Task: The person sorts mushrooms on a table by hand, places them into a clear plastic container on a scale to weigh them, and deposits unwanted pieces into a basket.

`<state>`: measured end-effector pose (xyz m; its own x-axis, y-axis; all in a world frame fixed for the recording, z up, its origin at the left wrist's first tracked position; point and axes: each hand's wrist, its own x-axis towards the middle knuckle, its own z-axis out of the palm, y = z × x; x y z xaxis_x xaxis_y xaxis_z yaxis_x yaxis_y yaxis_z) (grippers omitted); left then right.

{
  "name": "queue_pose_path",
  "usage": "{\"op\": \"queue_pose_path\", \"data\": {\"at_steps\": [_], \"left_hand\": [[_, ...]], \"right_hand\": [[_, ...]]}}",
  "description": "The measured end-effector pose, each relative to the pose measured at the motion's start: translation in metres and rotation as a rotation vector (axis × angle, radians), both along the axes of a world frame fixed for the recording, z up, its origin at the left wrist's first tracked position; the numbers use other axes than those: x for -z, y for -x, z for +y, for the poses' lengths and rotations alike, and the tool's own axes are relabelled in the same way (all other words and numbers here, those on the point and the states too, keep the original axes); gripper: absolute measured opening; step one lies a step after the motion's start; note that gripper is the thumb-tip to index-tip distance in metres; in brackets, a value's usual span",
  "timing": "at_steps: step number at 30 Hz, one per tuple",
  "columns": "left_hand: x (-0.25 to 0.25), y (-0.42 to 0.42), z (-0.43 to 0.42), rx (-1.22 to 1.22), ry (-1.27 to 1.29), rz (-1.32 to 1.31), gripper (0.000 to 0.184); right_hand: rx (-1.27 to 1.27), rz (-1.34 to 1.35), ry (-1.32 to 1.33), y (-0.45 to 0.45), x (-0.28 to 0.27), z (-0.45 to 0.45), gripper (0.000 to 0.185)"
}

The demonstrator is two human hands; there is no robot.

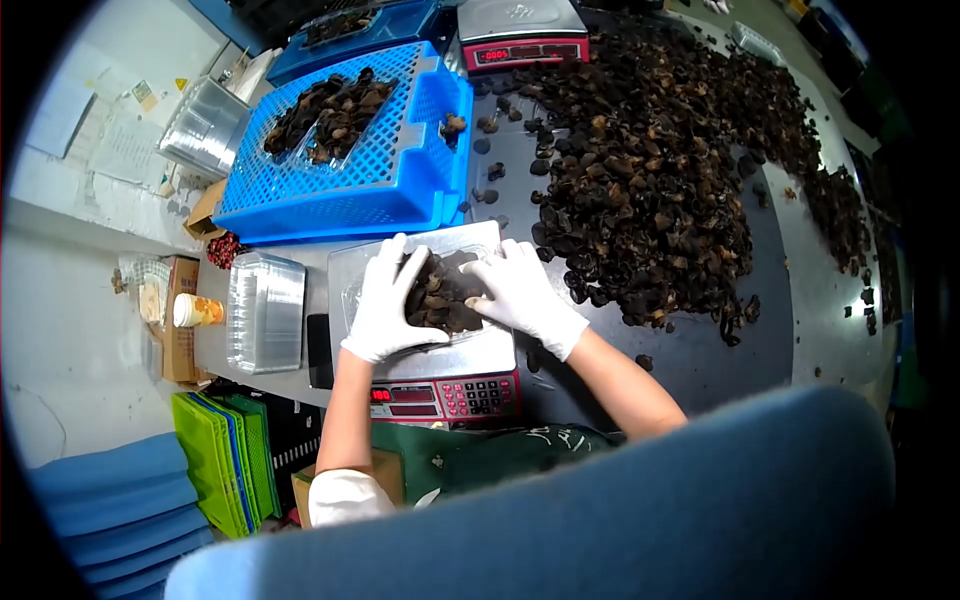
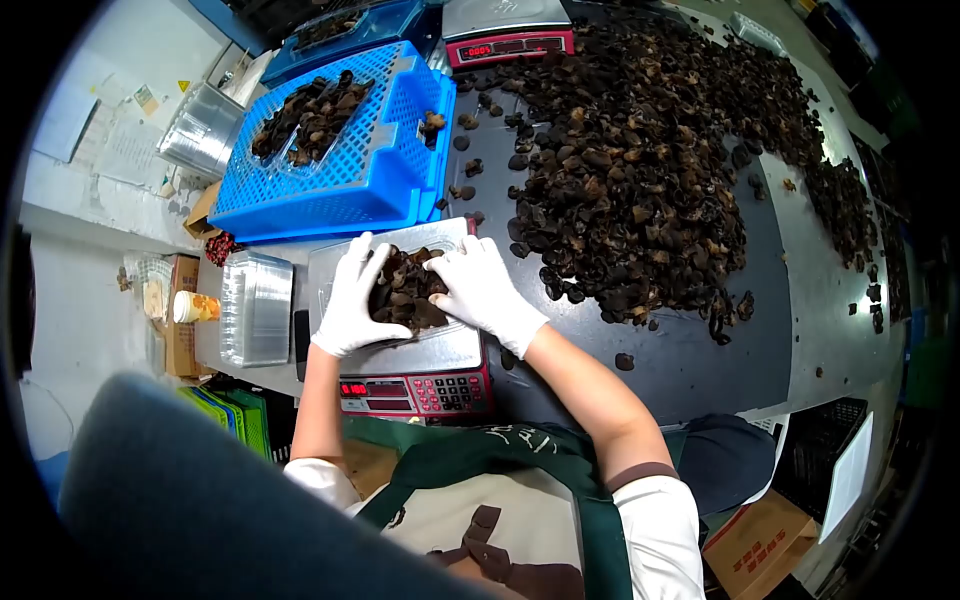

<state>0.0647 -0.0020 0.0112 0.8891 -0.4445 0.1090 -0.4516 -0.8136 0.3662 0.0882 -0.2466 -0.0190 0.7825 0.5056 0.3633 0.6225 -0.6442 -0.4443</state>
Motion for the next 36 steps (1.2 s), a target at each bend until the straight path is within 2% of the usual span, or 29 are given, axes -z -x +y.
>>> {"op": "queue_pose_path", "data": {"at_steps": [1,3,4,5,7,8,9,10,11,13,15,16,18,19,20,22,23,25,27,28,29,30,31,33,35,36], "left_hand": [[0.007,-0.004,-0.005,0.078,0.007,-0.046,0.115],[0.021,-0.008,-0.013,0.138,-0.050,-0.029,0.107],[0.025,-0.009,-0.014,0.141,-0.010,-0.131,0.095],[0.029,-0.009,-0.013,0.145,-0.009,-0.128,0.095],[0.033,-0.006,-0.014,0.140,0.074,-0.082,0.086],[0.032,-0.002,-0.017,0.144,0.089,-0.114,0.080],[0.030,-0.001,-0.018,0.144,0.091,-0.110,0.080],[0.030,0.000,-0.016,0.133,0.107,-0.079,0.080],[0.030,-0.001,-0.017,0.126,0.127,-0.047,0.080],[0.019,-0.005,-0.021,0.171,0.108,-0.062,0.082],[0.017,-0.010,-0.021,0.213,0.089,-0.030,0.086],[0.015,-0.011,-0.020,0.224,0.082,-0.007,0.089],[0.014,-0.008,-0.016,0.181,0.032,-0.008,0.097],[0.009,-0.006,-0.017,0.145,0.048,0.044,0.097],[0.005,-0.005,-0.016,0.135,0.037,0.027,0.097],[-0.003,-0.004,-0.016,0.113,0.023,-0.005,0.094],[-0.008,0.000,-0.017,0.115,0.024,-0.004,0.094],[-0.018,0.012,-0.025,0.084,-0.031,-0.196,0.085],[-0.033,0.029,-0.066,0.110,0.158,-0.217,0.053],[-0.048,0.037,-0.093,0.216,0.159,-0.123,0.040],[-0.031,0.050,-0.113,0.261,0.150,-0.127,0.036],[-0.015,0.059,-0.139,0.302,0.166,0.010,0.038],[0.001,0.067,-0.161,0.390,0.152,0.127,0.045],[0.066,0.085,-0.199,0.419,0.185,0.049,0.051],[0.118,0.096,-0.226,0.375,-0.051,-0.090,0.053],[0.131,0.101,-0.235,0.346,-0.119,-0.151,0.047]], "right_hand": [[0.004,0.001,-0.001,0.002,0.004,0.003,0.032],[0.043,0.185,-0.159,0.003,0.008,0.003,0.028],[0.022,0.268,-0.241,0.002,0.006,-0.004,0.024],[0.026,0.270,-0.242,0.004,0.006,-0.012,0.024],[-0.011,0.553,-0.536,0.011,-0.001,-0.032,0.022],[0.000,0.605,-0.640,0.018,-0.013,-0.049,0.021],[0.054,0.719,-0.733,0.026,-0.012,-0.066,0.021],[0.071,0.637,-0.753,0.031,-0.007,-0.086,0.019],[0.118,0.750,-0.836,0.042,-0.011,-0.108,0.016],[0.308,0.803,-0.924,0.073,-0.041,-0.150,0.013],[0.506,0.643,-0.858,0.114,-0.050,-0.202,0.011],[0.624,0.487,-0.704,0.134,-0.053,-0.232,0.012],[0.955,0.370,-0.591,0.188,-0.062,-0.295,0.010],[1.119,0.385,-0.714,0.209,-0.084,-0.308,0.011],[1.184,0.271,-0.744,0.236,-0.074,-0.339,0.012],[1.500,0.235,-0.290,0.296,-0.060,-0.409,0.014],[1.596,0.314,0.279,0.308,-0.066,-0.417,0.020],[1.583,0.393,0.703,0.324,-0.056,-0.421,0.027],[1.538,0.180,0.290,0.276,-0.062,-0.374,0.028],[1.458,0.170,0.182,0.246,-0.071,-0.334,0.027],[1.330,0.138,0.030,0.226,-0.054,-0.310,0.025],[1.185,0.200,0.097,0.202,-0.061,-0.272,0.023],[0.978,0.254,-0.045,0.191,-0.036,-0.257,0.023],[0.807,0.383,-0.069,0.174,0.017,-0.223,0.027],[0.749,0.403,-0.014,0.168,0.064,-0.198,0.026],[0.747,0.443,0.027,0.168,0.078,-0.193,0.024]]}}
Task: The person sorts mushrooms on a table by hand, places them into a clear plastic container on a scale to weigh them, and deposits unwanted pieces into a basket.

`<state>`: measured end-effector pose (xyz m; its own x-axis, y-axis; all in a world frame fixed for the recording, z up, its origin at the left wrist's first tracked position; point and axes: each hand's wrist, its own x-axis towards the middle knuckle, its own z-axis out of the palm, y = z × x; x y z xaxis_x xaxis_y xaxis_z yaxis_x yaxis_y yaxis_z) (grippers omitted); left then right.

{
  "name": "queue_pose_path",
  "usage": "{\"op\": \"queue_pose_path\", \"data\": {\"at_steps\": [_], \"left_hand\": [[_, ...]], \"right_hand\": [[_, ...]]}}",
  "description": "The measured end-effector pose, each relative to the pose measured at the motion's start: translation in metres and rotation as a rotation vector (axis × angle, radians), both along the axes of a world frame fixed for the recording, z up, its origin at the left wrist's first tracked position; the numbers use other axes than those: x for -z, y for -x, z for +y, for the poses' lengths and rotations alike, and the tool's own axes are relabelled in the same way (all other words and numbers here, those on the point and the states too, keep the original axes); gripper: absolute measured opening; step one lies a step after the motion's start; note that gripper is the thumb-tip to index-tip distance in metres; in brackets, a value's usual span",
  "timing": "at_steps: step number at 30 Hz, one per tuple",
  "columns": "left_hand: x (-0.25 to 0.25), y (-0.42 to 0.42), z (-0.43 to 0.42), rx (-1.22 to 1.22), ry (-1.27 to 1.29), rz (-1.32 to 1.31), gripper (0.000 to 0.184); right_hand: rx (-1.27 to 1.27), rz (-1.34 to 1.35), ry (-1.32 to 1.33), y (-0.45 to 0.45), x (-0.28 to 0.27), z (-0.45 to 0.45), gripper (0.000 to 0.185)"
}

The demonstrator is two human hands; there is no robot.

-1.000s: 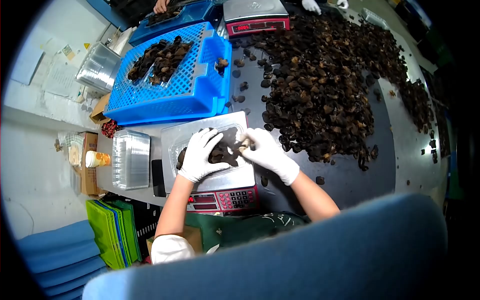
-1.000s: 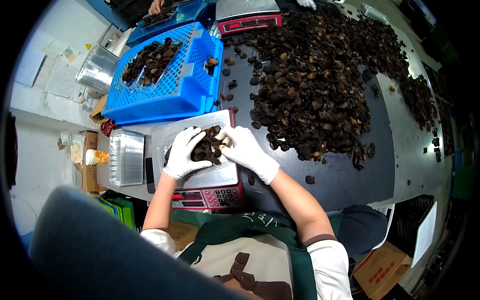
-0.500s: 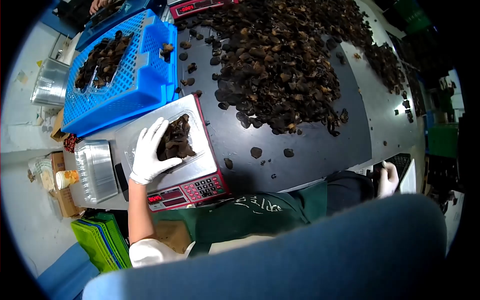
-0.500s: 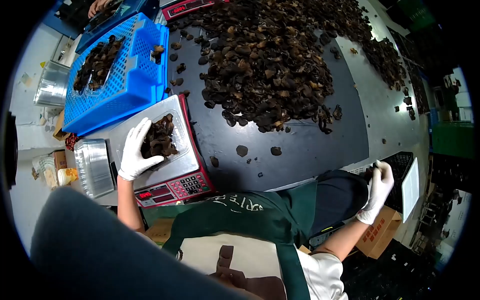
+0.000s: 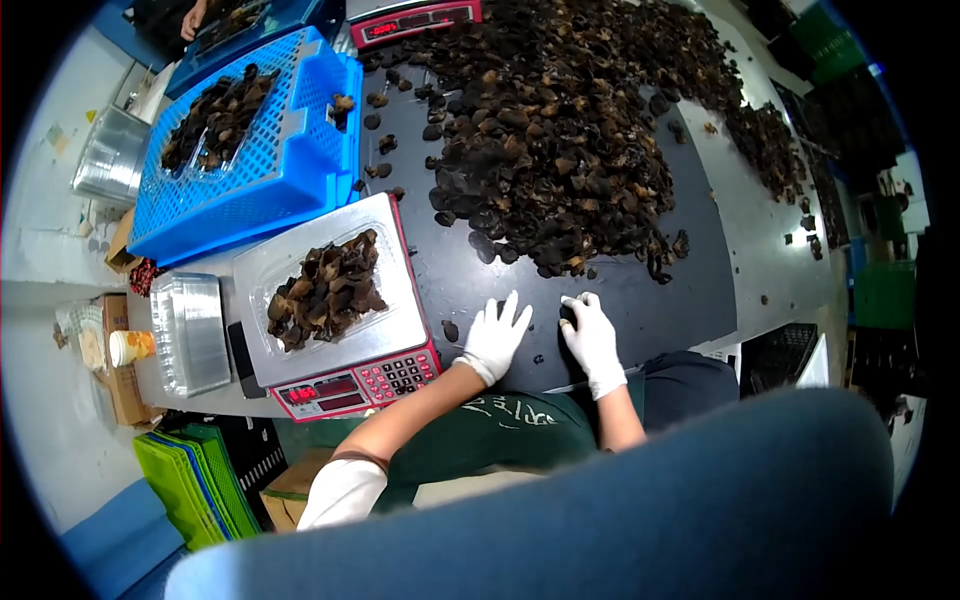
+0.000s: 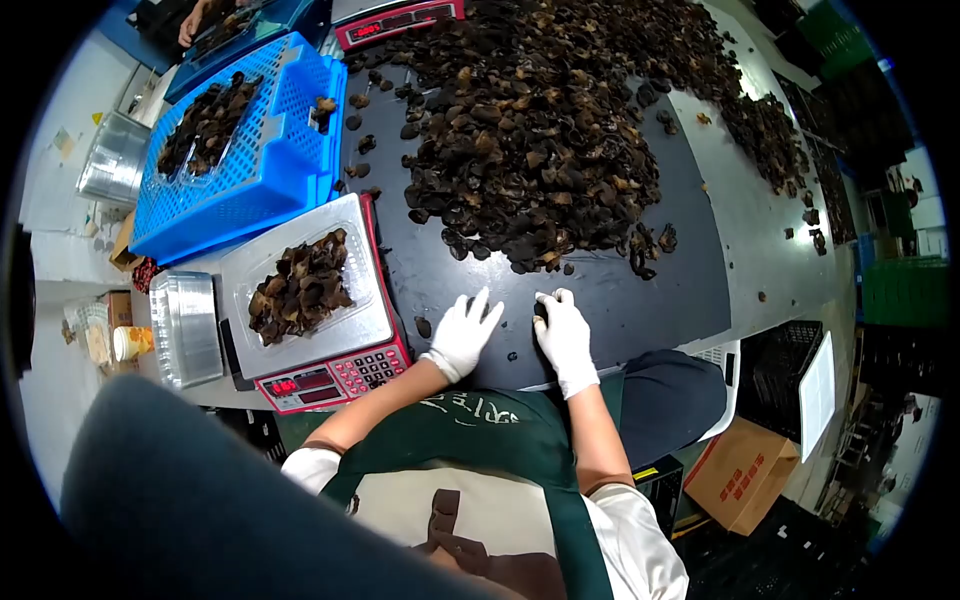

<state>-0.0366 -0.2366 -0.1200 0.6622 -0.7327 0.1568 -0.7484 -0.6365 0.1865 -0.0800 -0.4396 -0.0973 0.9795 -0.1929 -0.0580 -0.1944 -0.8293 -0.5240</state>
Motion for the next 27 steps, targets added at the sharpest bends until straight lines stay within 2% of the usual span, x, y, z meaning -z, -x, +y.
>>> {"op": "queue_pose_path", "data": {"at_steps": [1,3,4,7,9,11,14,15,17,18,19,21,25,26,27], "left_hand": [[0.006,0.004,-0.006,-0.032,-0.056,-0.072,0.041],[0.015,0.015,-0.012,0.018,-0.026,0.254,0.024],[0.019,0.021,-0.007,0.057,0.029,0.209,0.016],[0.001,0.031,0.007,-0.054,0.026,0.212,0.020],[-0.012,0.021,0.016,-0.146,-0.099,0.219,0.024],[-0.015,0.011,0.026,-0.293,-0.307,0.171,0.028],[0.005,0.001,0.031,-0.310,-0.444,0.199,0.026],[0.008,0.000,0.030,-0.295,-0.539,0.195,0.025],[0.008,-0.003,0.024,-0.377,-0.498,0.246,0.022],[0.008,-0.007,0.024,-0.309,-0.461,0.317,0.021],[0.009,-0.009,0.025,-0.239,-0.423,0.389,0.020],[0.005,-0.002,0.029,-0.194,-0.425,0.416,0.022],[-0.012,0.018,0.042,0.032,0.185,0.523,0.023],[-0.020,0.018,0.046,0.054,0.359,0.578,0.024],[-0.033,0.017,0.051,0.077,0.533,0.635,0.025]], "right_hand": [[-0.010,0.051,0.023,0.000,0.013,0.003,0.021],[-0.018,-0.074,-0.169,-0.002,0.028,-0.003,0.012],[-0.015,-0.050,-0.216,-0.007,0.021,-0.001,0.012],[-0.073,-0.093,-0.358,-0.032,0.011,0.011,0.012],[-0.131,-0.142,-0.379,-0.050,0.010,0.027,0.015],[-0.221,-0.229,-0.277,-0.073,0.003,0.047,0.025],[-0.328,-0.206,0.155,-0.108,-0.007,0.073,0.048],[-0.362,-0.161,0.317,-0.117,0.000,0.076,0.047],[-0.385,-0.226,0.409,-0.131,0.030,0.071,0.035],[-0.404,-0.225,0.437,-0.134,0.031,0.068,0.020],[-0.425,-0.283,0.387,-0.134,0.033,0.065,0.008],[-0.452,-0.242,0.335,-0.125,0.034,0.059,0.008],[-0.402,-0.138,0.215,-0.100,0.031,0.056,0.012],[-0.376,-0.236,0.101,-0.097,0.028,0.060,0.021],[-0.372,-0.252,0.049,-0.097,0.014,0.068,0.038]]}}
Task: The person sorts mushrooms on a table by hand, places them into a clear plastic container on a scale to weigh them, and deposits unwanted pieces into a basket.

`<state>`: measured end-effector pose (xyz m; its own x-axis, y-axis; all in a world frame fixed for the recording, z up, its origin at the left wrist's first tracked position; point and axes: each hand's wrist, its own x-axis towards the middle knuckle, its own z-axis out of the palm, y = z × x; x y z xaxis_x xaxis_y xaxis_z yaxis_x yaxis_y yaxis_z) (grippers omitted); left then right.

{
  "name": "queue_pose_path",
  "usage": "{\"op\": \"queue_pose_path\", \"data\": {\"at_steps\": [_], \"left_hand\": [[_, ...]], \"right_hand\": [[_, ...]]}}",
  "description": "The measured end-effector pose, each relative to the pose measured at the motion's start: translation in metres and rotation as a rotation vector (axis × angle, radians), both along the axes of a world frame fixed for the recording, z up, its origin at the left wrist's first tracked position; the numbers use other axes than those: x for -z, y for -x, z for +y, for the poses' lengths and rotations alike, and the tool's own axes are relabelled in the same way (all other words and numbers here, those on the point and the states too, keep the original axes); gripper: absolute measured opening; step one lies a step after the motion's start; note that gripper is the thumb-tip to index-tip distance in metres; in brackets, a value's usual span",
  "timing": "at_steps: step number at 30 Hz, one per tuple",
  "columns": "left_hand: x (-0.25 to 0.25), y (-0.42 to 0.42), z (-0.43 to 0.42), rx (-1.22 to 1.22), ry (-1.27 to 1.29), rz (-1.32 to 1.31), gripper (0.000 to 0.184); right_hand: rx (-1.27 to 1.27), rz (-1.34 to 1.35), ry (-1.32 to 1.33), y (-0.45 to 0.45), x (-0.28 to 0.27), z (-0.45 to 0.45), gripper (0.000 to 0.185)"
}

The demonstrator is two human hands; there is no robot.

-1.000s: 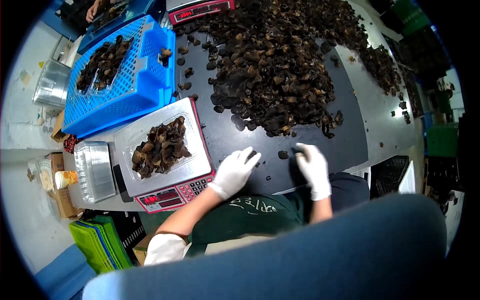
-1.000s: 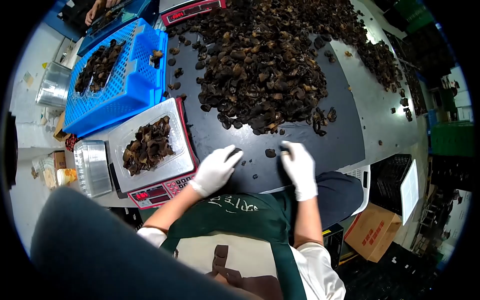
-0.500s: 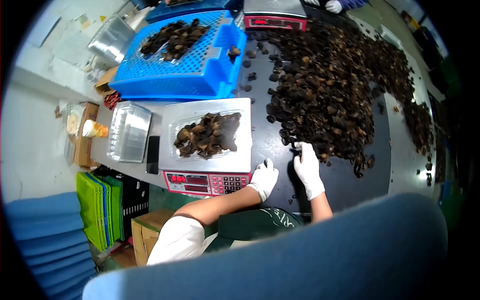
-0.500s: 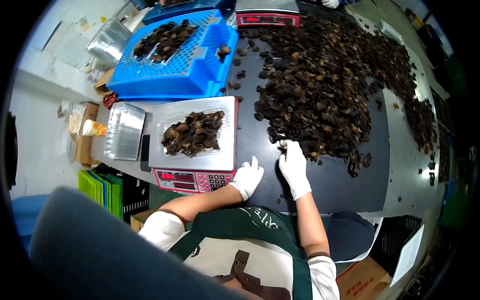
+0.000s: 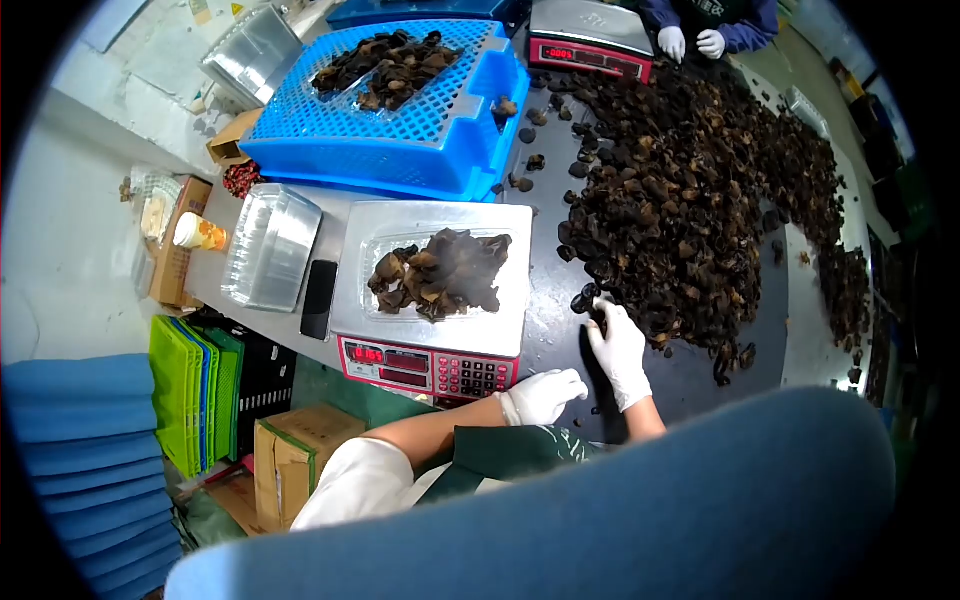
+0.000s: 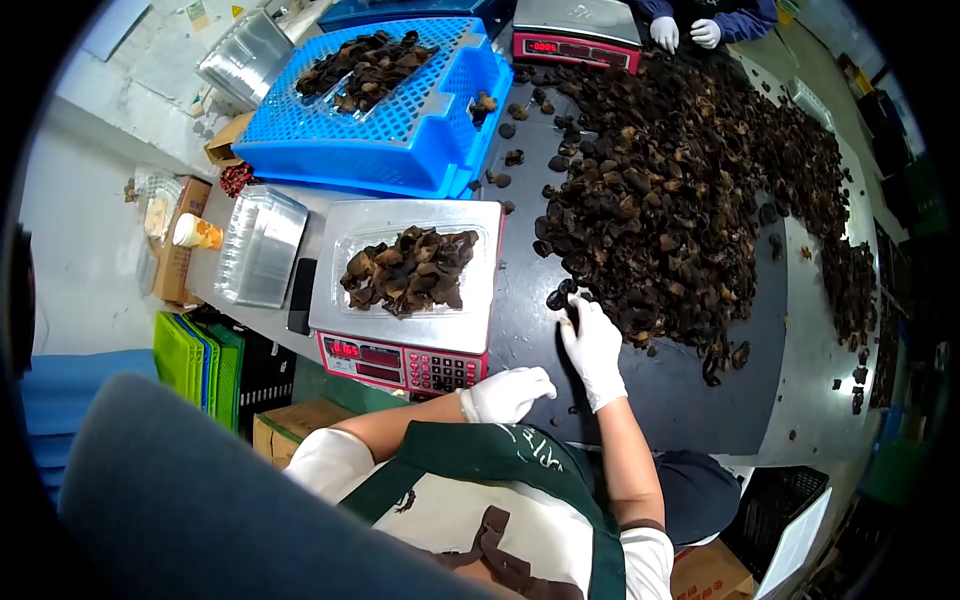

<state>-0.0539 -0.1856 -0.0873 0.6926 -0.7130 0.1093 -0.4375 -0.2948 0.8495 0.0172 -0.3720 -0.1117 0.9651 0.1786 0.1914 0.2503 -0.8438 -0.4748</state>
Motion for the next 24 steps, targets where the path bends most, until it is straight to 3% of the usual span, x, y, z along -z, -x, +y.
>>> {"op": "queue_pose_path", "data": {"at_steps": [2,3,4,6,8,10,12,16,20,21,24], "left_hand": [[-0.052,-0.010,0.019,-0.163,0.213,-0.120,0.021],[-0.070,-0.015,0.034,-0.272,0.208,-0.124,0.025],[-0.083,-0.020,0.054,-0.380,0.201,-0.130,0.030],[-0.096,-0.035,0.103,-0.591,0.040,-0.442,0.029],[-0.113,-0.048,0.142,-0.836,-0.123,-0.519,0.025],[-0.090,-0.056,0.179,-0.936,-0.105,-0.421,0.015],[-0.079,-0.059,0.194,-0.866,-0.302,-0.543,0.018],[-0.107,-0.061,0.180,-0.534,-0.342,-0.669,0.019],[-0.102,-0.072,0.159,-0.325,-0.498,-0.703,0.022],[-0.101,-0.075,0.156,-0.289,-0.513,-0.767,0.017],[-0.099,-0.081,0.155,-0.242,-0.575,-0.743,0.013]], "right_hand": [[0.001,0.005,-0.003,-0.005,-0.012,0.016,0.052],[0.005,0.057,0.125,-0.009,-0.007,0.021,0.061],[0.010,0.090,0.207,-0.014,-0.004,0.027,0.059],[0.008,0.109,0.250,-0.020,0.025,0.028,0.051],[0.022,0.040,0.203,-0.025,0.034,0.025,0.027],[0.016,0.021,0.145,-0.025,0.034,0.022,0.021],[0.036,0.208,0.040,-0.026,0.024,0.018,0.020],[0.018,0.281,-0.303,-0.033,-0.029,0.033,0.016],[-0.099,0.162,-0.458,-0.037,-0.081,0.072,0.025],[-0.157,0.114,-0.627,-0.038,-0.083,0.084,0.029],[-0.282,0.006,-0.528,-0.041,-0.096,0.111,0.033]]}}
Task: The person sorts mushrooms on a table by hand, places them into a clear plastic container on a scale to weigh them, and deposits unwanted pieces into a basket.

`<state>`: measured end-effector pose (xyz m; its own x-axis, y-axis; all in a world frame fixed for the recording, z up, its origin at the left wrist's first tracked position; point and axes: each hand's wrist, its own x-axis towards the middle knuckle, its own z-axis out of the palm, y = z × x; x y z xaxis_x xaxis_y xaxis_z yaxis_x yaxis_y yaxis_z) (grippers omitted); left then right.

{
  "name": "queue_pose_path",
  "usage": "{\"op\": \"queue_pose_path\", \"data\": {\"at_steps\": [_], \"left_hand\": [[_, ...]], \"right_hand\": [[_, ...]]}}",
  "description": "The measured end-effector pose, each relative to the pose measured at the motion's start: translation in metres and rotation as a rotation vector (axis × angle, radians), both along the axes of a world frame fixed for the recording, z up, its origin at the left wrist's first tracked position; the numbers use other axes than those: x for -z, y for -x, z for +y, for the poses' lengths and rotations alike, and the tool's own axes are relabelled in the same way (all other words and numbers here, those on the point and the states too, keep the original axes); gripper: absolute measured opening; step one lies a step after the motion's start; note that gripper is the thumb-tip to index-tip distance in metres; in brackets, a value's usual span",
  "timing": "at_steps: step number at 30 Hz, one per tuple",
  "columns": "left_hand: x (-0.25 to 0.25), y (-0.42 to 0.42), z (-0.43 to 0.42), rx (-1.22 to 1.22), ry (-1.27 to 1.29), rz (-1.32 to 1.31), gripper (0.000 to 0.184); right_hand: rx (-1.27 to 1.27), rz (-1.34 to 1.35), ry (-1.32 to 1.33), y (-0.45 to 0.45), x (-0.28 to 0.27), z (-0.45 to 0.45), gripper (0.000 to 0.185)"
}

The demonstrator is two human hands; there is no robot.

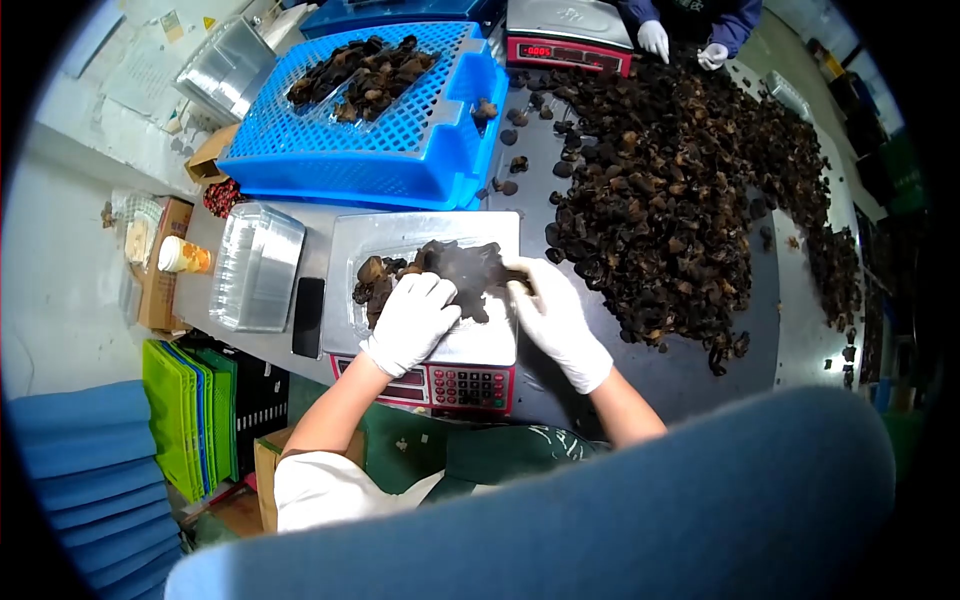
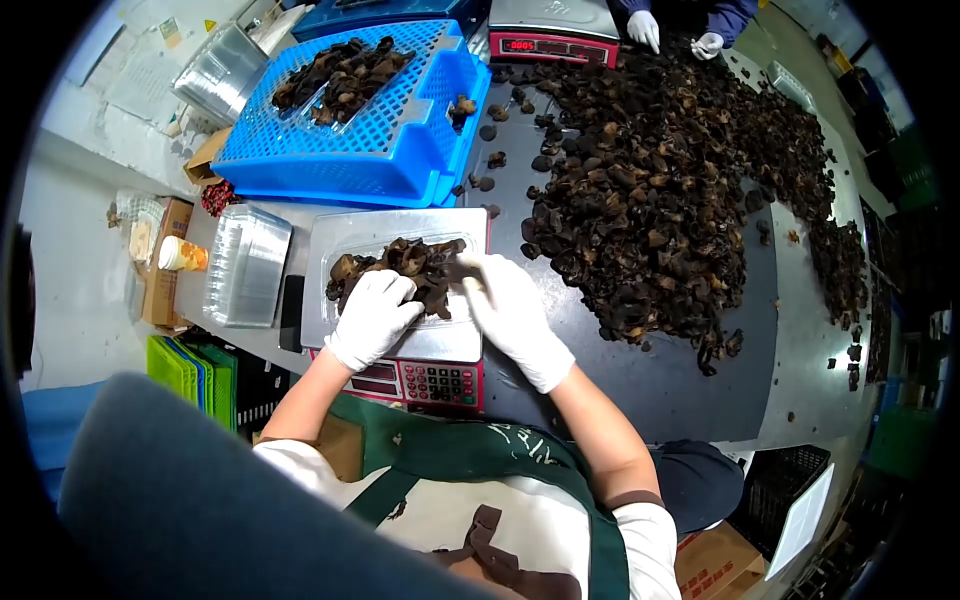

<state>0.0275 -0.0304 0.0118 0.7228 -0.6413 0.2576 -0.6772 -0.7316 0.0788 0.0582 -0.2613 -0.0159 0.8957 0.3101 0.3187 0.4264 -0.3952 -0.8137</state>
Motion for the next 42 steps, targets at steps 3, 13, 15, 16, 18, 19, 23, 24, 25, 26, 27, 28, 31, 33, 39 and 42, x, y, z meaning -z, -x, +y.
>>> {"op": "queue_pose_path", "data": {"at_steps": [3,13,15,16,18,19,23,24,25,26,27,28,31,33,39,42], "left_hand": [[-0.002,0.000,0.005,0.011,0.116,0.051,0.009],[0.011,0.054,0.052,-0.437,1.196,0.551,0.010],[0.020,0.060,0.057,-0.468,1.304,0.609,0.010],[0.022,0.062,0.058,-0.494,1.410,0.670,0.011],[0.019,0.066,0.053,-0.472,1.735,0.803,0.020],[0.013,0.067,0.049,-0.447,1.889,0.869,0.021],[0.016,0.068,0.047,-0.441,2.014,0.932,0.026],[0.016,0.067,0.047,-0.437,1.925,0.929,0.028],[0.014,0.067,0.046,-0.639,1.623,0.909,0.026],[0.015,0.065,0.039,-0.703,1.376,0.764,0.026],[0.014,0.062,0.034,-0.681,1.154,0.623,0.028],[0.013,0.059,0.028,-0.653,0.931,0.484,0.031],[0.009,0.052,0.016,-0.590,0.631,0.283,0.041],[0.016,0.051,0.016,-0.593,0.600,0.255,0.041],[0.021,0.053,0.019,-0.614,0.552,0.289,0.050],[0.025,0.056,0.015,-0.647,0.579,0.310,0.040]], "right_hand": [[-0.037,-0.205,0.076,-0.001,0.008,0.020,0.043],[-0.055,-0.297,0.228,0.001,-0.012,0.026,0.031],[-0.128,-0.352,0.296,0.004,-0.012,0.035,0.026],[-0.157,-0.380,0.312,0.005,-0.010,0.040,0.023],[-0.199,-0.403,0.432,0.007,-0.010,0.048,0.021],[-0.201,-0.405,0.430,0.008,-0.008,0.052,0.021],[-0.178,-0.432,0.522,0.007,0.005,0.058,0.018],[-0.186,-0.423,0.532,0.007,0.007,0.057,0.016],[-0.185,-0.425,0.531,0.006,0.008,0.057,0.016],[-0.174,-0.419,0.500,0.006,0.009,0.056,0.014],[-0.165,-0.413,0.469,0.006,0.008,0.055,0.012],[-0.166,-0.416,0.469,0.007,0.006,0.054,0.012],[-0.090,-0.278,0.109,0.008,-0.006,0.046,0.010],[-0.082,-0.104,-0.187,0.004,-0.008,0.041,0.006],[-0.200,0.883,-0.992,-0.016,-0.012,0.032,0.011],[-0.403,1.022,-1.289,-0.020,-0.016,0.031,0.023]]}}
